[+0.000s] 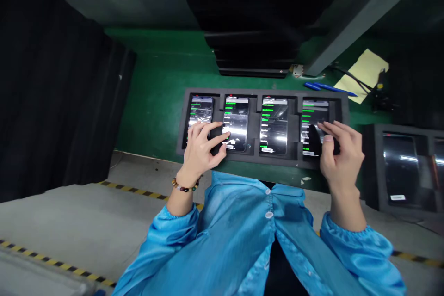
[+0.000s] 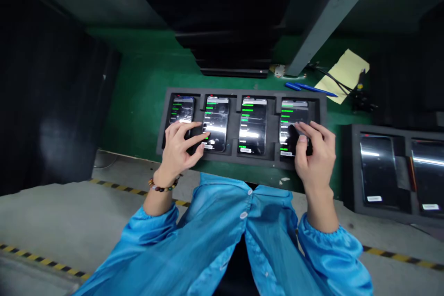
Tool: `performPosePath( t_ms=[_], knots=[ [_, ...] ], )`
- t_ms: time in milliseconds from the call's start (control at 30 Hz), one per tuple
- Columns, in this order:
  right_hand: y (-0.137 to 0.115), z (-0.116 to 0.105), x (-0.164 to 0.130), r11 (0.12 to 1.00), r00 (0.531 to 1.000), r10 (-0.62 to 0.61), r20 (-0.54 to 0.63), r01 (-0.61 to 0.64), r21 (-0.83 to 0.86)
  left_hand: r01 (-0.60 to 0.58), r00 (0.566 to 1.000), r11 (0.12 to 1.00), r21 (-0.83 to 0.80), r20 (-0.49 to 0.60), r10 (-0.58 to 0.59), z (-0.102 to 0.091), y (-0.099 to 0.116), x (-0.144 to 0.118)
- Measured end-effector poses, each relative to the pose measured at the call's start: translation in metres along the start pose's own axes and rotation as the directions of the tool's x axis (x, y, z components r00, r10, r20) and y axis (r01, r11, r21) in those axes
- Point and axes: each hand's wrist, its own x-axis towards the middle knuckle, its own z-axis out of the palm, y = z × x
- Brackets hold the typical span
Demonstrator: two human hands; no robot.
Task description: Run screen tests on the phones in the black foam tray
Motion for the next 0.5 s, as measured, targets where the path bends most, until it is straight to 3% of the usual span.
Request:
performPosePath(
  t_ms=[133,267,367,500],
  knots=[
    [0.0,-0.004,-0.004,1.0,1.0,0.013,-0.027,-0.013,0.01,0.033,0.999,0.997,-0.063,-0.021,-0.035,-0.003,-0.005,0.0],
    [0.004,-0.01,-0.013,0.998,0.997,-0.032,-0.068,0.036,0.055,0.166,0.98,0.979,-0.121,-0.088,-0.177,-0.013,-0.024,-0.001],
    [0.01,-0.013,-0.021,0.995,0.996,-0.083,-0.032,0.084,0.047,0.264,0.951,0.955,-0.132,-0.131,-0.281,-0.018,-0.037,-0.001],
    [0.016,-0.013,-0.025,0.998,0.998,-0.061,0.035,0.061,0.0,0.3,0.936,0.942,-0.152,-0.143,-0.322,-0.016,-0.046,-0.002]
  ],
)
